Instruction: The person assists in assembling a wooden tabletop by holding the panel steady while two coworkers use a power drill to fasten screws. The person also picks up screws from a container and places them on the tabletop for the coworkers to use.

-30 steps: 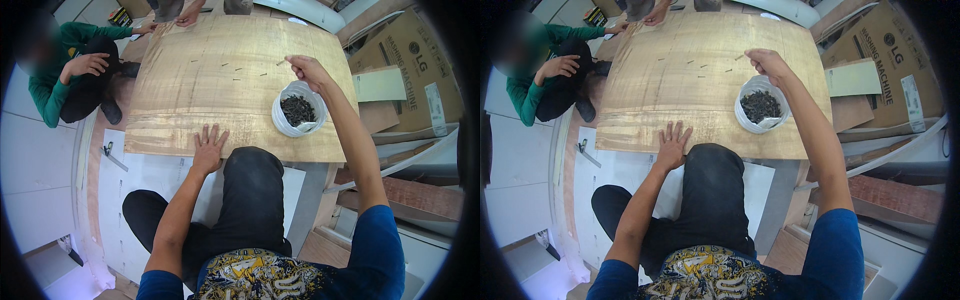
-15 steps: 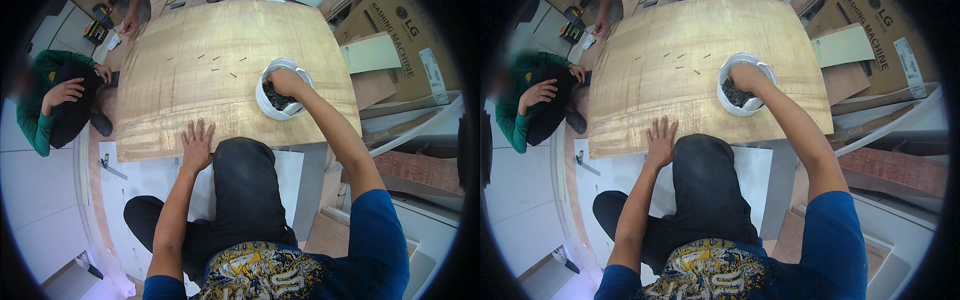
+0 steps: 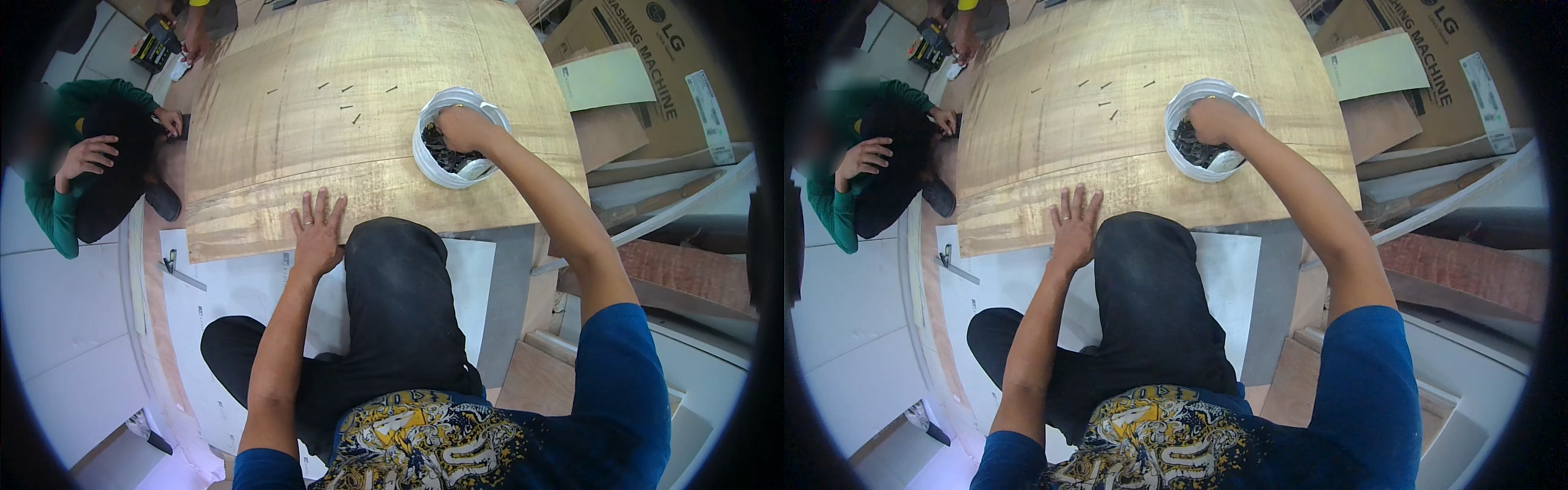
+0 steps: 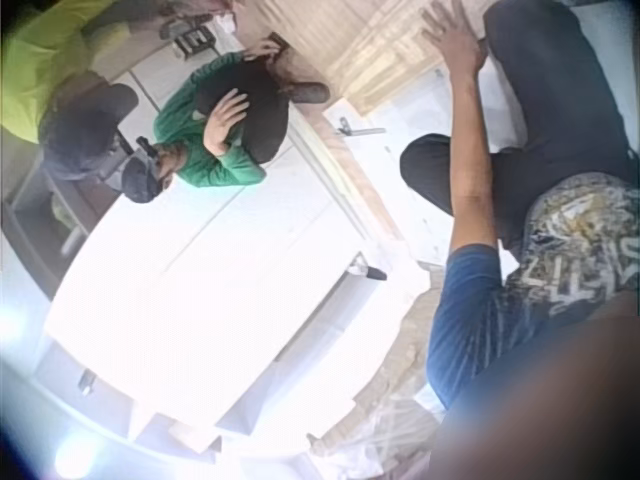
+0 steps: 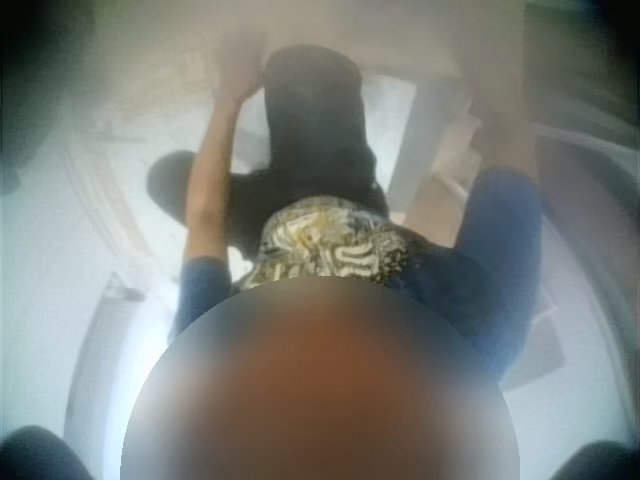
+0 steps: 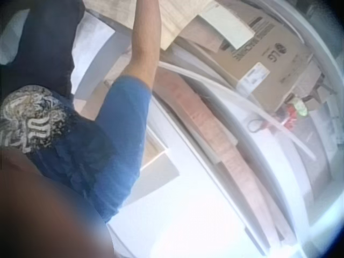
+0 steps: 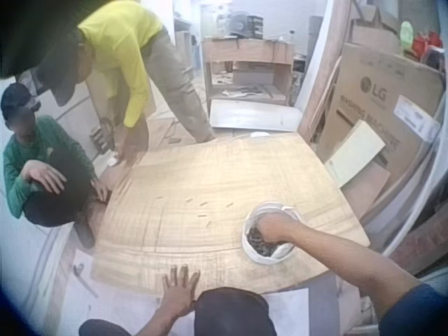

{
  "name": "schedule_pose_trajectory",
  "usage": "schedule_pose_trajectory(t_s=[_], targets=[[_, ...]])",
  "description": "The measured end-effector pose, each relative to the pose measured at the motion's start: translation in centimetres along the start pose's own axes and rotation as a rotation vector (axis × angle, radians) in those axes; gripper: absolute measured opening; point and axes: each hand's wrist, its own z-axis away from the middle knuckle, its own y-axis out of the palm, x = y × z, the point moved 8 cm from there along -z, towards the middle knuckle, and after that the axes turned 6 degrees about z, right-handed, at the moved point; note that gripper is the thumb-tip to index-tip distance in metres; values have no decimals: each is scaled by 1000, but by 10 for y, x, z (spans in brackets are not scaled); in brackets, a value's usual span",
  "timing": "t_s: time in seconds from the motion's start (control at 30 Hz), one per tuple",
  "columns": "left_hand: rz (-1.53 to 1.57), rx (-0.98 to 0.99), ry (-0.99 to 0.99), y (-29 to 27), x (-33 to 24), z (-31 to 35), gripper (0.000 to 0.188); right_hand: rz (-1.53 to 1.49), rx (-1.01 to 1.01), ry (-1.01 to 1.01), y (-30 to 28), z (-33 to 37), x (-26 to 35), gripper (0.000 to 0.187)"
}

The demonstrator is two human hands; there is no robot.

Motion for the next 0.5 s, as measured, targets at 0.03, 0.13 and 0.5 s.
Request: schedule_pose_trajectory(t_s=[0.03,0.13,0.5], targets=[[-7,-5,1,1,1,0,102,7,31,25,1,-3,-1,33],[-6,-15,5,1,1,-1,101,-196,-70,28,-8,0,-6,36],[8,-31,1,0,0,1,102,46,-163,162,-14,-6,7,22]])
